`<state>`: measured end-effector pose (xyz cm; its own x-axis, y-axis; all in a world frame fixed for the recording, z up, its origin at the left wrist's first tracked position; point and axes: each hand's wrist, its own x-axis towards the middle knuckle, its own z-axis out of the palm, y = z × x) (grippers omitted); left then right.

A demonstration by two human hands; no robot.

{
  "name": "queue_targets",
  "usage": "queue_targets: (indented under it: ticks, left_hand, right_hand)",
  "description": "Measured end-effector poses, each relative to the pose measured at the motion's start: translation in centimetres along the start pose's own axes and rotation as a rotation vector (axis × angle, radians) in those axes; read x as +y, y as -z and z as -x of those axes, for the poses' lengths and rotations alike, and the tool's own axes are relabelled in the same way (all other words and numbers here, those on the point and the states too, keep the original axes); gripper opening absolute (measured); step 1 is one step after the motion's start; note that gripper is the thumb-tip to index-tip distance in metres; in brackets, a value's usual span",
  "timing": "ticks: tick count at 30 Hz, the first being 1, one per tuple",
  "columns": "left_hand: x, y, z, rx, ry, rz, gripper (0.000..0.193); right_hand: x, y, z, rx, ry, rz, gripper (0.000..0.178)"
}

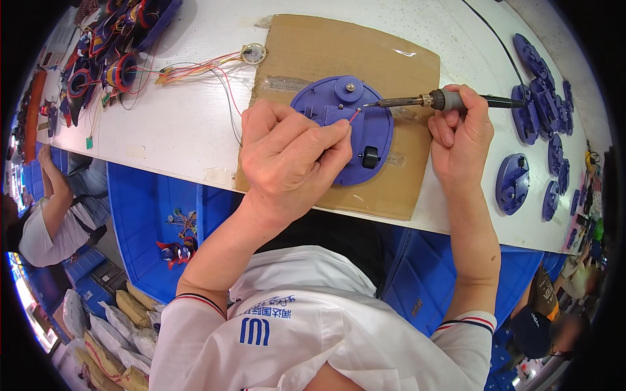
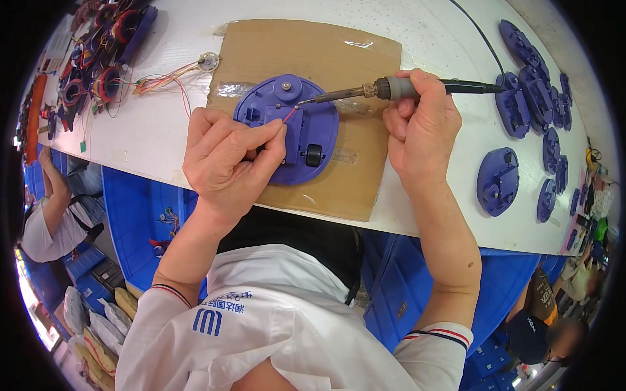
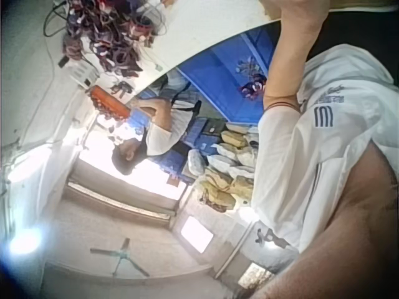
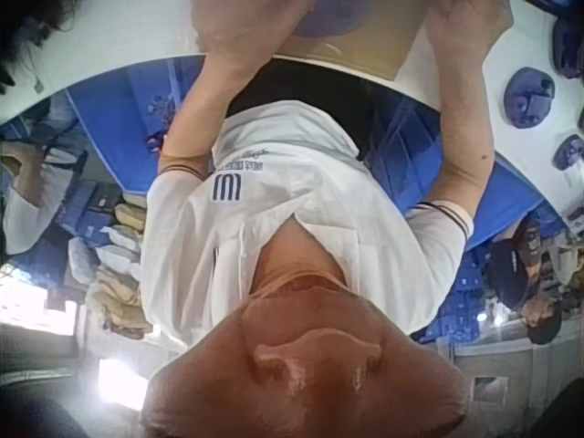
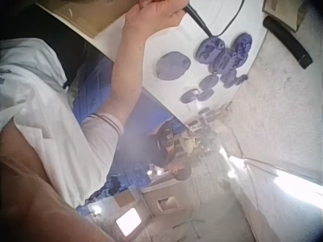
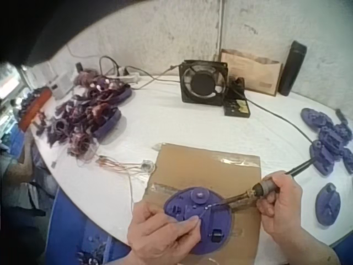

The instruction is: Soldering wires onto purple circular electronic components at a workbench.

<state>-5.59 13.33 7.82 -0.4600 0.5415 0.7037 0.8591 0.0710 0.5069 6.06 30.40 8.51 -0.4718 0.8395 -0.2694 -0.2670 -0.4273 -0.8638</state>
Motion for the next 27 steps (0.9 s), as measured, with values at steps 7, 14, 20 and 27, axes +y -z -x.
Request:
queue_targets:
  ticks: [7,14,20,27]
  left_hand:
    - [0.0,0.0,-0.1,-0.007,-0.002,-0.016,0.018]
    - [0.0,-0.1,-0.5,-0.025,-0.023,-0.018,0.016]
    - [0.8,0.7,-0.9,-0.134,0.064,-0.002,0.032]
    - [2.5,1.2,-1.3,-0.215,0.144,0.02,0.049]
  right_hand:
    - [-0.2,0.1,-0.2,-0.006,-0.016,-0.033,0.02]
    - [-0.5,0.2,-0.4,-0.014,-0.02,-0.072,0.019]
    - [-1.3,0.2,-0.4,-0.028,0.006,-0.109,0.019]
    - [-2.2,0.7,-0.6,-0.056,-0.028,-0.193,0.019]
